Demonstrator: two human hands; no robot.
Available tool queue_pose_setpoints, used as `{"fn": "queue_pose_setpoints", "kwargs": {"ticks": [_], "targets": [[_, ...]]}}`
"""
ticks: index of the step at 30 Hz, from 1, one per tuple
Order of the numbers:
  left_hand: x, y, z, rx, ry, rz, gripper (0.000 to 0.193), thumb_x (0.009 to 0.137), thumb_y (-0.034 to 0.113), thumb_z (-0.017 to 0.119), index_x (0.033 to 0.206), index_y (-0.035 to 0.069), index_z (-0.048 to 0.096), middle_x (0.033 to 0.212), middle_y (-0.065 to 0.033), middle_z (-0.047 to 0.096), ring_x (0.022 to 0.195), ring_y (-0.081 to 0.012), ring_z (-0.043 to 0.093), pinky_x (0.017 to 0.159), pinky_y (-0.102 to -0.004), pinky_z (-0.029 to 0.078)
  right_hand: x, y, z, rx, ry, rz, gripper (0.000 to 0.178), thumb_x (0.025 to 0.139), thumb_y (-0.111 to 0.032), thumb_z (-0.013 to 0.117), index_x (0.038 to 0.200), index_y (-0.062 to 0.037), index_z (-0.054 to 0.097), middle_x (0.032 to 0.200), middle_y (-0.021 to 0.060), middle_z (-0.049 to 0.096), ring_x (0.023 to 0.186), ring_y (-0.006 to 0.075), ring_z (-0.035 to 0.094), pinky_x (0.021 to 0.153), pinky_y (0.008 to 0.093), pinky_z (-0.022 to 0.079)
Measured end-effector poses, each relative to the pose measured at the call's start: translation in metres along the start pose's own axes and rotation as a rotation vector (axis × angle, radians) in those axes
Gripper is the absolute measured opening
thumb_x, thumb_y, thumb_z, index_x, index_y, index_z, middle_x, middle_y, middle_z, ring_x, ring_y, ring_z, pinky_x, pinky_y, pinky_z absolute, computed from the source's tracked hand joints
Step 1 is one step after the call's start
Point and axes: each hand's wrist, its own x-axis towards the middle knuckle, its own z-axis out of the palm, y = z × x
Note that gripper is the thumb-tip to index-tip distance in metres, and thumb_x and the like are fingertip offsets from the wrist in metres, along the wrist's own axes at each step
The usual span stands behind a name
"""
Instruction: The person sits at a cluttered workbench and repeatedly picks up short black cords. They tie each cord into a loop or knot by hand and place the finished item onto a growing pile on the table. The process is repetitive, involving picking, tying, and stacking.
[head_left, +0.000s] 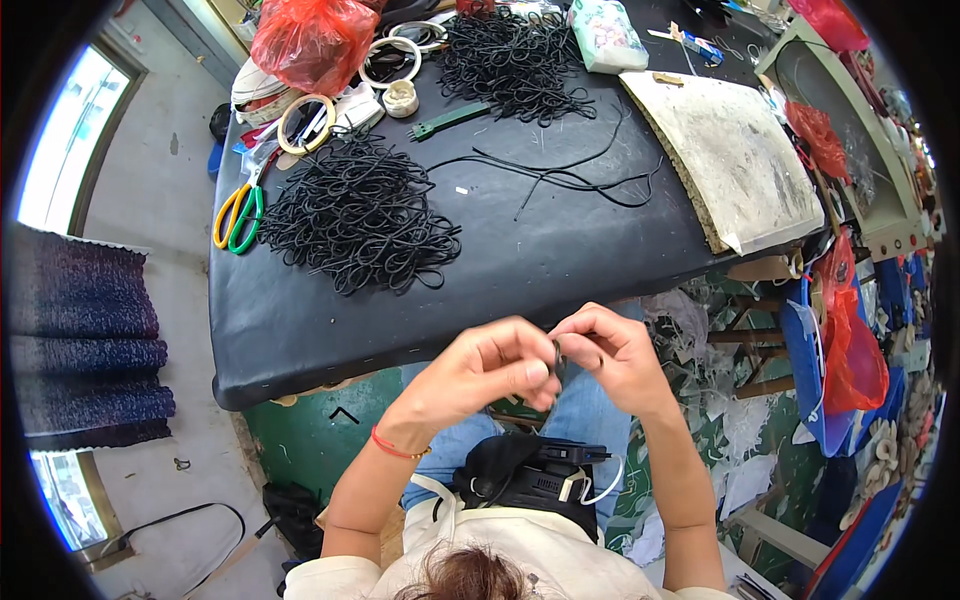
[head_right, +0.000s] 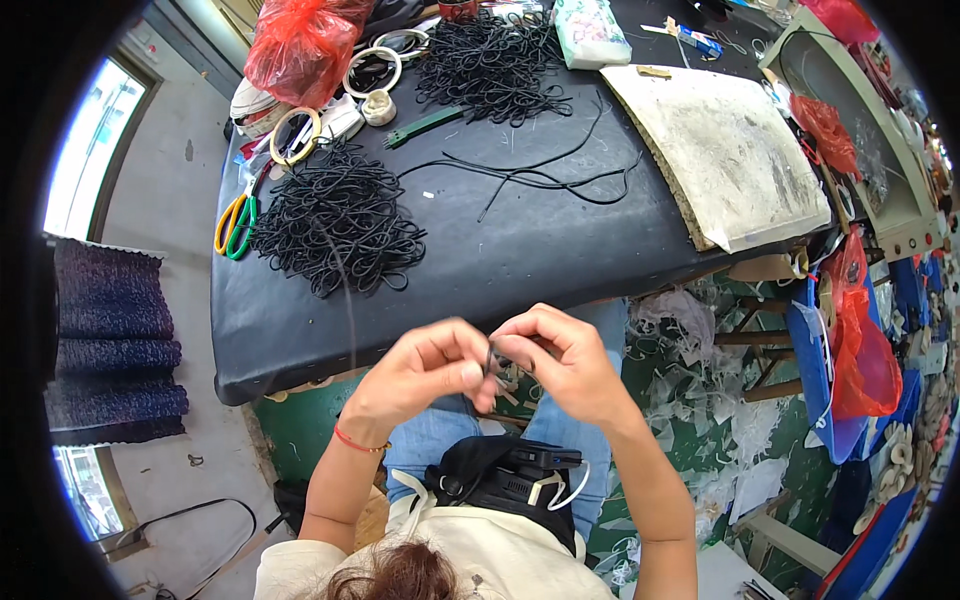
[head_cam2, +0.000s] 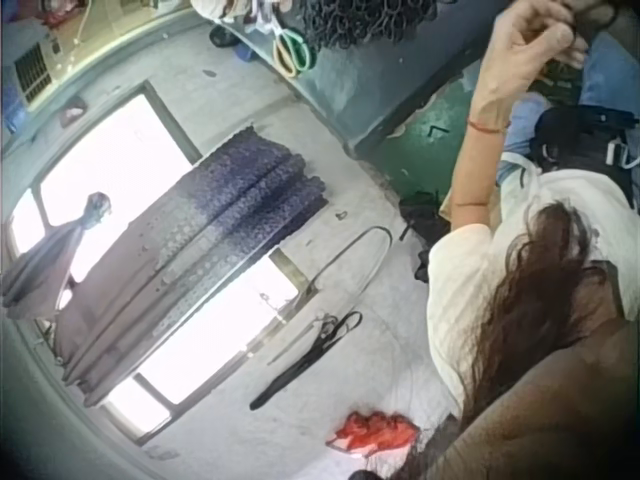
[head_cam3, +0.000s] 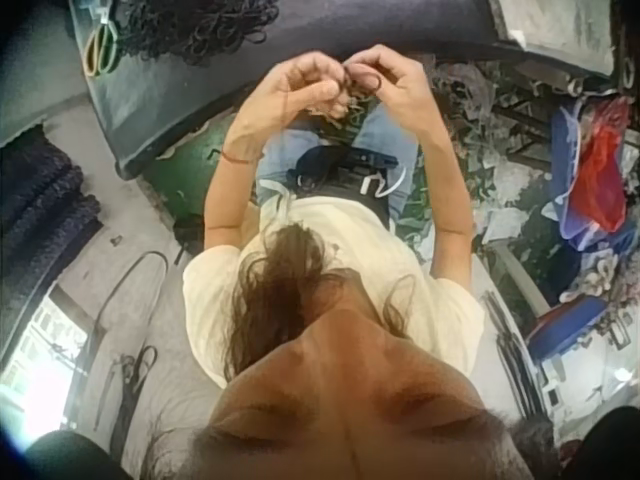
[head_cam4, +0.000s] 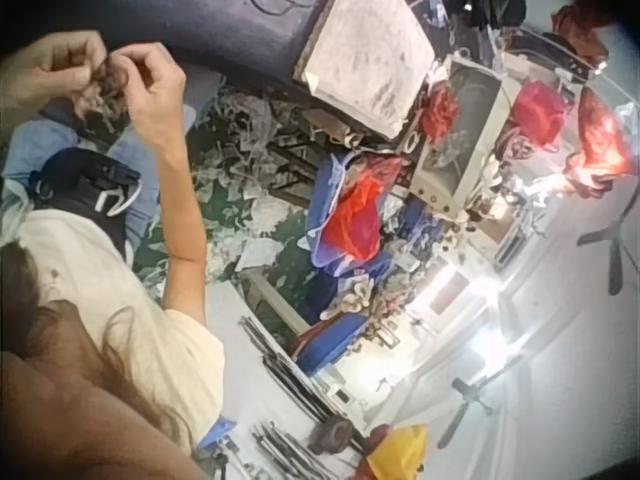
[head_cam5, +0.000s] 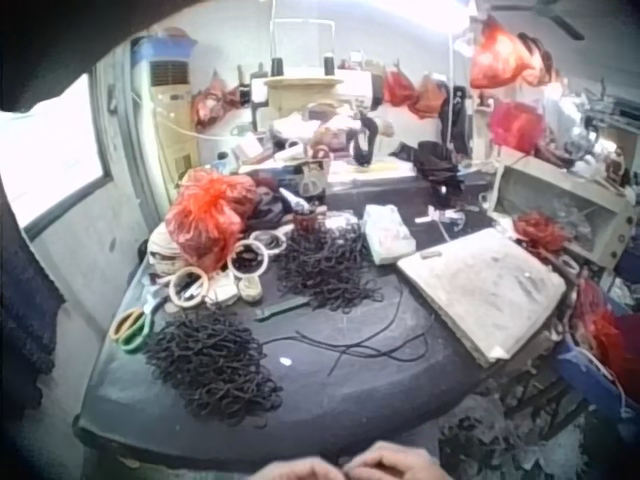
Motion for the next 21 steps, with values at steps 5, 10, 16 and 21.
{"fn": "queue_pose_setpoints", "kwargs": {"ticks": [5, 10, 16, 21], "targets": [[0.006, -0.001, 0.008, 0.023, 0.182, 0.019, 0.025, 0.090, 0.015, 0.054, 0.109, -0.002, 0.052, 0.090, -0.0052, 0.061, 0.080, -0.0094, 0.060, 0.074, -0.0236, 0.050, -0.005, 0.000, 0.013, -0.350, 0.102, -0.202, 0.011, 0.083, -0.002, 0.057, 0.093, 0.0015, 0.060, 0.077, 0.0055, 0.055, 0.067, 0.0094, 0.053, 0.058, 0.0236, 0.042], [0.009, -0.022, 0.002, 0.336, 0.393, 0.218, 0.020, 0.091, 0.010, 0.051, 0.106, -0.001, 0.056, 0.088, -0.0039, 0.062, 0.075, -0.0057, 0.056, 0.068, -0.0215, 0.048, -0.018, -0.006, 0.025, -0.270, 0.149, -0.083, 0.016, 0.084, -0.001, 0.056, 0.099, 0.0015, 0.061, 0.087, 0.0075, 0.062, 0.076, 0.0099, 0.058, 0.064, 0.0236, 0.047], [0.009, -0.022, 0.002, 0.153, 0.353, 0.241, 0.016, 0.086, 0.005, 0.057, 0.102, -0.001, 0.059, 0.088, -0.0064, 0.063, 0.077, -0.0095, 0.059, 0.072, -0.0224, 0.049, -0.015, -0.006, 0.019, 0.298, -0.016, 0.109, 0.017, 0.088, -0.003, 0.054, 0.103, 0.0009, 0.060, 0.091, 0.0069, 0.063, 0.080, 0.0092, 0.058, 0.071, 0.0218, 0.048], [0.009, -0.023, 0.015, 0.048, 0.467, 0.306, 0.016, 0.084, 0.002, 0.059, 0.099, -0.002, 0.059, 0.088, -0.0082, 0.064, 0.079, -0.0102, 0.061, 0.072, -0.0235, 0.050, -0.013, -0.002, 0.029, -0.040, 0.256, -0.041, 0.009, 0.085, -0.006, 0.059, 0.091, 0.0009, 0.060, 0.077, 0.0034, 0.063, 0.067, 0.0056, 0.056, 0.059, 0.0200, 0.045]]}}
